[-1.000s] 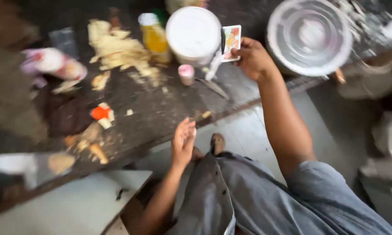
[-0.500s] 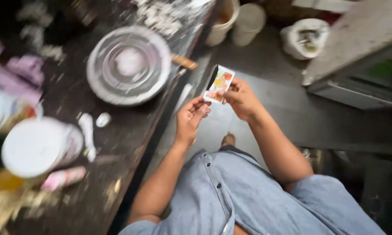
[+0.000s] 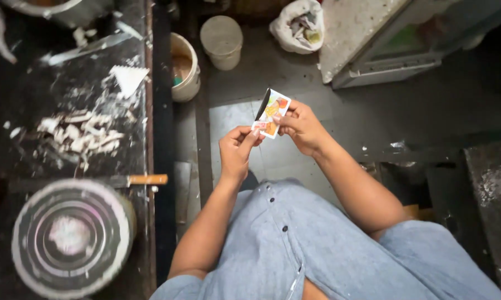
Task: The person retrieves containers from a cabinet, places a phone on a counter, and moves a bowl of liquid into a refrigerator before washing and drying their hands.
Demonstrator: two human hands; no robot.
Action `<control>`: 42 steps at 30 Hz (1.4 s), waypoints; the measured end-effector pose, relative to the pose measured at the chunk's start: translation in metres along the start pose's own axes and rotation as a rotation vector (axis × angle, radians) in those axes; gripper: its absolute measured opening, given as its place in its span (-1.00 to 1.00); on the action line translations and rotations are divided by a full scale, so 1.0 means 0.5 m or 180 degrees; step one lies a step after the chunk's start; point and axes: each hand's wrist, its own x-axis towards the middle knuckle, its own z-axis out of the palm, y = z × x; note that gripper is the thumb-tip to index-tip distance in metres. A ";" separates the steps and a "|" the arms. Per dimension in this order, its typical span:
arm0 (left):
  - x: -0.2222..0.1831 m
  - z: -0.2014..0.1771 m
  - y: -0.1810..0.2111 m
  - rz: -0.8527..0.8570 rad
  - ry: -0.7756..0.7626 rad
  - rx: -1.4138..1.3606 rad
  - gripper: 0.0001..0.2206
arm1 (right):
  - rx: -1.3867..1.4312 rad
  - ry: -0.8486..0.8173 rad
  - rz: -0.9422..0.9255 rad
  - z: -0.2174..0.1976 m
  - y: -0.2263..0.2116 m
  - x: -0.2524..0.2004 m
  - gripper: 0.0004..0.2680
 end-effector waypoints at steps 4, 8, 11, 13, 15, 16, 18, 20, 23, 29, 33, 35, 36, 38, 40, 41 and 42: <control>0.161 -0.004 -0.011 -0.0200 -0.0191 -0.0048 -0.84 | -0.0047 0.0024 -0.0134 -0.036 -0.046 0.120 -0.81; 0.346 -0.023 -0.003 -0.0239 -0.0432 -0.0005 -0.86 | 0.0011 0.0205 -0.0191 -0.060 -0.098 0.271 -0.80; 0.458 -0.025 0.014 -0.0337 -0.0629 -0.0067 -0.86 | 0.0053 0.0423 -0.0207 -0.074 -0.129 0.368 -0.81; 0.541 -0.024 0.026 -0.0407 -0.0716 -0.0058 -0.86 | 0.0030 0.0506 -0.0222 -0.081 -0.140 0.418 -0.82; 0.607 -0.026 0.032 -0.0572 -0.0709 0.0055 -0.86 | 0.0147 0.0653 -0.0259 -0.098 -0.157 0.473 -0.81; 0.626 -0.026 0.031 -0.0622 -0.0729 -0.0040 -0.86 | 0.0219 0.0728 -0.0259 -0.103 -0.161 0.495 -0.81; 0.685 -0.021 0.032 -0.0633 -0.0811 -0.0199 -0.86 | 0.0252 0.0754 -0.0203 -0.117 -0.177 0.540 -0.81; 0.742 -0.021 0.027 -0.0697 -0.0793 -0.0209 -0.87 | 0.0276 0.0758 -0.0164 -0.135 -0.194 0.596 -0.80; 0.832 -0.022 0.010 -0.0662 -0.0738 -0.0235 -0.88 | 0.0294 0.0685 -0.0110 -0.179 -0.219 0.691 -0.80; 1.009 -0.029 0.025 -0.0449 -0.0340 0.0051 -0.89 | 0.0260 0.0318 -0.0102 -0.252 -0.303 0.908 -0.81; 1.114 -0.034 0.043 -0.0284 0.0055 0.0248 -0.88 | 0.0044 0.0141 0.0027 -0.296 -0.341 1.056 -0.81; 1.147 -0.030 0.045 -0.0253 0.0276 0.0059 -0.88 | -0.0007 0.0002 0.0122 -0.322 -0.340 1.161 -0.81; 1.164 -0.030 0.046 -0.0224 0.0385 -0.0033 -0.88 | -0.0008 -0.0036 0.0216 -0.332 -0.330 1.225 -0.80; 1.181 -0.033 0.045 -0.0136 0.0467 -0.0103 -0.88 | -0.0082 -0.0059 0.0530 -0.352 -0.285 1.339 -0.82; 1.184 -0.032 0.047 -0.0147 0.0572 -0.0127 -0.88 | -0.0607 0.0339 0.0989 -0.363 -0.224 1.401 -0.81; 1.194 -0.039 0.054 -0.0167 0.0611 -0.0090 -0.88 | -0.1012 0.0767 0.1237 -0.361 -0.204 1.431 -0.78; 1.209 -0.047 0.062 -0.0187 0.0650 -0.0053 -0.88 | -0.1417 0.1202 0.1476 -0.361 -0.195 1.457 -0.74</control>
